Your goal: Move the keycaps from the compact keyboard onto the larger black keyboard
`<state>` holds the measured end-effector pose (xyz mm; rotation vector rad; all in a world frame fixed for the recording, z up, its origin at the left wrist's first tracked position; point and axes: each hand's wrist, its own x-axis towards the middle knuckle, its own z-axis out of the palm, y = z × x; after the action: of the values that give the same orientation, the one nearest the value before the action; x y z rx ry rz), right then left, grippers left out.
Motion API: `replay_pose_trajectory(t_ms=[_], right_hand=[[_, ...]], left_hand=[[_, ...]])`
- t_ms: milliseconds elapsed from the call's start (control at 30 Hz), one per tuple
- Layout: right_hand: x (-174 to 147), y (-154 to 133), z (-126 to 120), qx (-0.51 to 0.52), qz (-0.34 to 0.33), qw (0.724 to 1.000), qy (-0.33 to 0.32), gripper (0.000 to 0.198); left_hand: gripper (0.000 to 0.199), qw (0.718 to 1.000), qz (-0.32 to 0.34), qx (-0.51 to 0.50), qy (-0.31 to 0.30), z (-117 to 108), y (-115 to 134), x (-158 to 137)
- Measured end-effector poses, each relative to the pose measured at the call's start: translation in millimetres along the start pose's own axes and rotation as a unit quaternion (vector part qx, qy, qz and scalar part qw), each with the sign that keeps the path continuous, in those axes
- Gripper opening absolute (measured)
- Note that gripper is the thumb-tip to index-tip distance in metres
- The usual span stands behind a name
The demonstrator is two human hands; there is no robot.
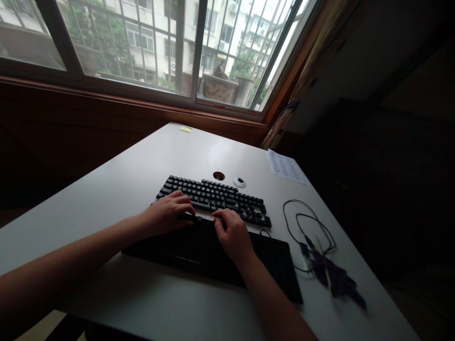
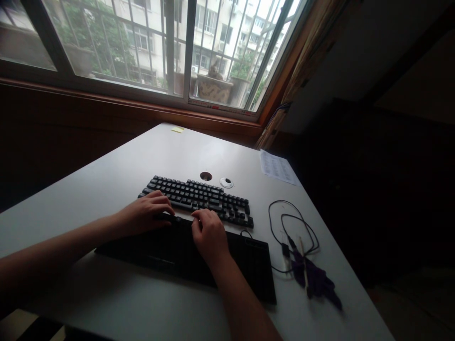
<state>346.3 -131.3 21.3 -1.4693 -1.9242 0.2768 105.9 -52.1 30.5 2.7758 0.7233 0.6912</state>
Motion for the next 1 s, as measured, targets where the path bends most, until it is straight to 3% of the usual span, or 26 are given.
replay_pose_trajectory(t_ms=[333,533,1000], right_hand=[[-3.0,-3.9,-2.3,0.01,-0.123,0.99,-0.065,0.038],[-3.3,1.5,0.6,0.009,-0.13,0.988,-0.083,0.044],[-0.8,6.1,4.5,0.023,-0.155,0.986,-0.058,0.045]], left_hand=[[0.012,1.0,-0.005,-0.002,0.003,9.3,-6.0,-4.7],[0.01,1.0,0.0,-0.01,0.011,11.9,-5.8,-4.7],[0.011,1.0,0.001,-0.023,0.015,17.8,-8.2,-3.7]])
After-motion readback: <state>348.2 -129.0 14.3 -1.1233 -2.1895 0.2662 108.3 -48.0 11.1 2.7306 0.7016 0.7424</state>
